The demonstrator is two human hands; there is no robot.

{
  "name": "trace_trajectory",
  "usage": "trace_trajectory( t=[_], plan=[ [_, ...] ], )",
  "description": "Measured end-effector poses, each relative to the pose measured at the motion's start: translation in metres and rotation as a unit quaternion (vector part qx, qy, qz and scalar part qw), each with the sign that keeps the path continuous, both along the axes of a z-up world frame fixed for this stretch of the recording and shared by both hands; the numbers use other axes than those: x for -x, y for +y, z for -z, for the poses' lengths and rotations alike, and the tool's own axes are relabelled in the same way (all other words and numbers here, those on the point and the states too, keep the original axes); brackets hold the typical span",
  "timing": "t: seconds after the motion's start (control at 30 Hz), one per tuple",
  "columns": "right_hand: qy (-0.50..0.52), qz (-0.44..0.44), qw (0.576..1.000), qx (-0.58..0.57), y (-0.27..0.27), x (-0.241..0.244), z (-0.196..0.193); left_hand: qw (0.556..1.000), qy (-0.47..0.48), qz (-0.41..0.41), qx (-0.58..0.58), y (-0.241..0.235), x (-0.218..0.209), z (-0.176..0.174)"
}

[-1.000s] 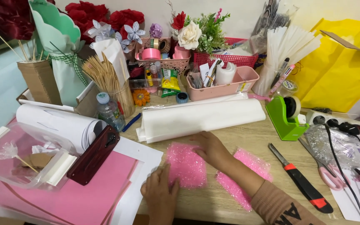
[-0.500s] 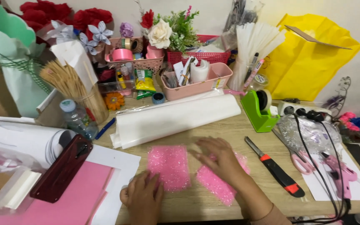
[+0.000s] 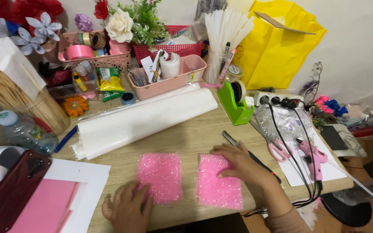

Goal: The person arranges pink bubble wrap sheets on a wooden work table. They repeatedly pick up, unfold, and place the sheets side by side, smoothing them with their hands. The workspace contains craft supplies including scissors, a utility knife, and floral decorations.

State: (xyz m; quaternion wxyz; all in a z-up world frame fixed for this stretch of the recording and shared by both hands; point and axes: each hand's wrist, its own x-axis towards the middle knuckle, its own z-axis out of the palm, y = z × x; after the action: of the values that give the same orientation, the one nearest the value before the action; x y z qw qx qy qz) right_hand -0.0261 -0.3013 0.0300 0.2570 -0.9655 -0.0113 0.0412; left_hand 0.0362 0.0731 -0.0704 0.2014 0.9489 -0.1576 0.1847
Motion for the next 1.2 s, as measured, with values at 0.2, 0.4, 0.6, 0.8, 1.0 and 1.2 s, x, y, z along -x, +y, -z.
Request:
trace_trajectory(
  t=[0.2,0.4,0.6,0.8,1.0,1.2],
  plan=[
    [-0.136,0.014,0.99,-0.034,0.016,0.006,-0.019,1.0,0.011,0.023,0.002,-0.011,0.008,-0.022],
    [-0.267,0.026,0.963,-0.026,0.013,0.018,-0.008,0.961,-0.085,0.215,0.149,-0.049,0.017,-0.043],
    [-0.27,-0.008,0.963,-0.016,0.024,0.033,-0.03,0.885,0.267,0.336,0.179,-0.106,0.03,-0.095],
    [-0.269,0.016,0.961,-0.07,0.028,0.045,-0.032,0.897,0.221,0.288,0.251,-0.144,0.019,-0.086],
    [-0.111,0.192,0.923,-0.315,0.022,0.05,-0.022,0.777,0.501,0.172,0.34,-0.138,0.024,-0.126],
    [-0.126,0.136,0.9,-0.395,0.014,0.03,-0.037,0.752,0.557,0.085,0.342,-0.125,0.019,-0.137]
  ],
)
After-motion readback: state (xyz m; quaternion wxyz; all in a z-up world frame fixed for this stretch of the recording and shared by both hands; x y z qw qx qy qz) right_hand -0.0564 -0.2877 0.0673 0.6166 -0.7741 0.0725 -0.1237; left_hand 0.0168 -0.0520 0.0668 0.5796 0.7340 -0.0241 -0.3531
